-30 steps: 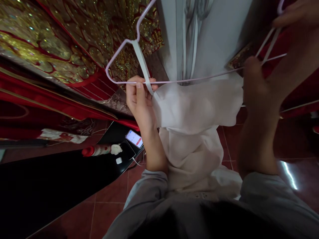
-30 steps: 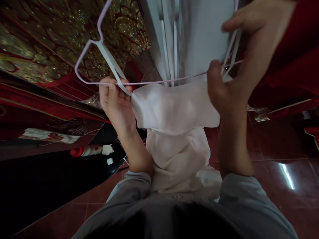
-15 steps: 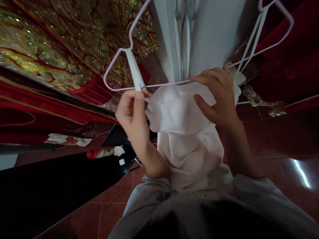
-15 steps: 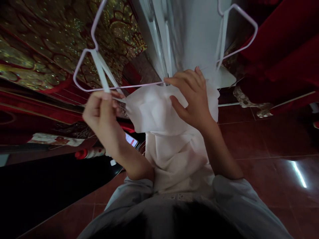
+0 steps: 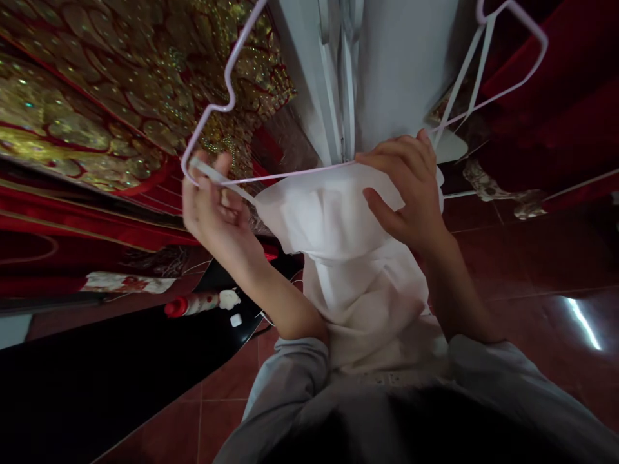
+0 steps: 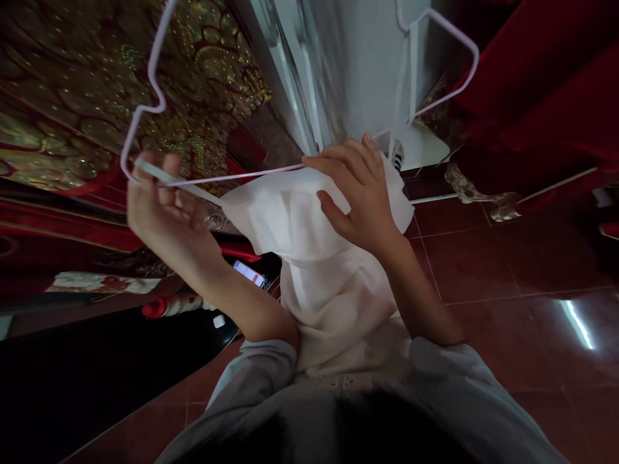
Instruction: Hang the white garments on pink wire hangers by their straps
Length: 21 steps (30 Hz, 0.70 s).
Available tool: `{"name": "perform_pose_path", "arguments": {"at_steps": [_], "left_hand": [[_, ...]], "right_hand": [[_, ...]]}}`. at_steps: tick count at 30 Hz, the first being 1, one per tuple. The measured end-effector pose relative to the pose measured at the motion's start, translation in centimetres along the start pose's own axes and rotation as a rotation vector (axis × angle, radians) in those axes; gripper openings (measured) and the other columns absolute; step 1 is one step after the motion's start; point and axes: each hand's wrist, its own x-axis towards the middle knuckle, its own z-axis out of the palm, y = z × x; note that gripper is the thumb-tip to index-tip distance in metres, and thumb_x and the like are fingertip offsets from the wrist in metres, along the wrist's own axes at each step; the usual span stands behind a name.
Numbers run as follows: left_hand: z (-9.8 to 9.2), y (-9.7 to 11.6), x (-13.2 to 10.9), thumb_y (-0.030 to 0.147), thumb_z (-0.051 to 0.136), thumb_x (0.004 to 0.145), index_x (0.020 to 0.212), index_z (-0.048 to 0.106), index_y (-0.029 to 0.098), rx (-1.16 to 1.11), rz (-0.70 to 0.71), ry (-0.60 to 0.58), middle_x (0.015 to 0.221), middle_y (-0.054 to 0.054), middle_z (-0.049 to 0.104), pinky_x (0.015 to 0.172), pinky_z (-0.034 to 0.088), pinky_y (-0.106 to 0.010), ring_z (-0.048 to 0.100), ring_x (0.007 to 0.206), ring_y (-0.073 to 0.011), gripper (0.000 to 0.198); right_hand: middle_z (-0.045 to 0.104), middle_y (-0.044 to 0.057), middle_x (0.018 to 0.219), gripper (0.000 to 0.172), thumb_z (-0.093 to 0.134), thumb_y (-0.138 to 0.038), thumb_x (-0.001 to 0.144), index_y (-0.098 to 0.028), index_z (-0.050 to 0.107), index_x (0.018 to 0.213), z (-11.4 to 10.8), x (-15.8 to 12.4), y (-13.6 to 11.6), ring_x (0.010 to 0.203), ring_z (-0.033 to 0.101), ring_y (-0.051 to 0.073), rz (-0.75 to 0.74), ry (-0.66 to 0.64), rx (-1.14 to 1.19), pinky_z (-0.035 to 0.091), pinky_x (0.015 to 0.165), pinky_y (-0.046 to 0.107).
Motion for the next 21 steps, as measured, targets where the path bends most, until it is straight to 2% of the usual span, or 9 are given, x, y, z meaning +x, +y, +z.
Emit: {"name": "perform_pose_path", "arguments": {"at_steps": [2, 4, 6, 10, 12, 15, 16, 18, 21], "left_hand": [[0.7, -0.2, -1.0, 0.035, 0.064, 0.098, 0.113, 0.075, 0.024, -0.055, -0.041, -0.09, 0.108, -0.005, 0.08, 0.051, 0.042, -0.026, 0.063, 0.064, -0.013, 0.021], [1.4, -0.1, -1.8, 0.034, 0.062, 0.102, 0.107, 0.073, 0.019, -0.142, -0.04, -0.139, 0.101, -0.007, 0.08, 0.043, 0.028, -0.025, 0.044, 0.048, -0.0076, 0.019], [2.1, 0.0, -2.5, 0.039, 0.063, 0.104, 0.102, 0.071, 0.016, -0.201, -0.057, -0.2, 0.095, -0.01, 0.079, 0.042, 0.019, -0.025, 0.036, 0.046, -0.0074, 0.024], [3.2, 0.0, -3.9, 0.045, 0.068, 0.103, 0.096, 0.07, 0.018, -0.224, -0.12, -0.356, 0.099, -0.01, 0.079, 0.042, 0.015, -0.024, 0.039, 0.048, -0.0091, 0.028], [3.7, 0.0, -4.5, 0.042, 0.065, 0.105, 0.093, 0.067, 0.019, -0.231, -0.112, -0.367, 0.1, -0.01, 0.079, 0.042, 0.015, -0.023, 0.04, 0.048, -0.0092, 0.027], [4.4, 0.1, -5.0, 0.039, 0.061, 0.108, 0.09, 0.063, 0.019, -0.238, -0.077, -0.311, 0.096, -0.008, 0.079, 0.042, 0.016, -0.023, 0.038, 0.047, -0.0086, 0.027], [4.6, 0.1, -5.1, 0.038, 0.06, 0.108, 0.089, 0.063, 0.019, -0.239, -0.067, -0.295, 0.095, -0.008, 0.079, 0.041, 0.016, -0.023, 0.036, 0.046, -0.0084, 0.027], [4.9, 0.2, -5.1, 0.039, 0.063, 0.107, 0.086, 0.062, 0.019, -0.243, -0.055, -0.272, 0.092, -0.007, 0.079, 0.04, 0.017, -0.023, 0.033, 0.044, -0.008, 0.028], [4.9, 0.1, -4.9, 0.044, 0.071, 0.101, 0.084, 0.063, 0.02, -0.256, -0.039, -0.258, 0.088, -0.006, 0.078, 0.039, 0.016, -0.024, 0.029, 0.043, -0.0077, 0.031]], "right_hand": [[0.068, 0.004, 0.125, 0.046, 0.06, -0.033, 0.095, -0.041, 0.059, 0.14, -0.1, 0.1, 0.0, 0.124, 0.062, 0.027, -0.028, 0.017, -0.027, 0.03, 0.132, 0.06], [0.069, 0.004, 0.123, 0.043, 0.06, -0.03, 0.096, -0.037, 0.06, 0.139, -0.2, 0.1, -0.1, 0.123, 0.063, 0.026, -0.044, 0.019, -0.044, 0.03, 0.132, 0.058], [0.069, 0.004, 0.123, 0.042, 0.06, -0.027, 0.096, -0.035, 0.061, 0.138, -0.1, 0.1, -0.3, 0.123, 0.063, 0.024, -0.047, 0.022, -0.052, 0.029, 0.132, 0.055], [0.069, 0.004, 0.124, 0.041, 0.059, -0.03, 0.097, -0.035, 0.059, 0.138, 0.2, 0.2, -0.6, 0.123, 0.062, 0.026, -0.045, 0.037, -0.057, 0.032, 0.13, 0.056], [0.069, 0.002, 0.127, 0.042, 0.058, -0.032, 0.098, -0.037, 0.058, 0.14, 0.1, 0.3, -0.9, 0.125, 0.061, 0.026, -0.028, 0.019, -0.045, 0.032, 0.13, 0.057], [0.068, -0.001, 0.137, 0.045, 0.055, -0.029, 0.1, -0.04, 0.056, 0.143, -0.8, 0.2, -0.9, 0.135, 0.059, 0.024, -0.027, -0.033, 0.021, 0.035, 0.131, 0.056], [0.068, -0.001, 0.138, 0.045, 0.055, -0.028, 0.1, -0.04, 0.057, 0.143, -1.2, 0.1, -0.6, 0.136, 0.059, 0.024, -0.038, -0.01, 0.047, 0.039, 0.129, 0.055], [0.069, 0.002, 0.134, 0.039, 0.058, -0.029, 0.099, -0.037, 0.063, 0.137, -1.8, -0.4, 0.2, 0.133, 0.062, 0.025, -0.024, 0.136, 0.072, 0.048, 0.122, 0.053], [0.07, 0.006, 0.121, 0.026, 0.068, -0.037, 0.095, -0.033, 0.071, 0.121, -2.4, -1.4, 1.9, 0.118, 0.066, 0.024, 0.202, 0.429, 0.141, 0.057, 0.106, 0.048]]}}
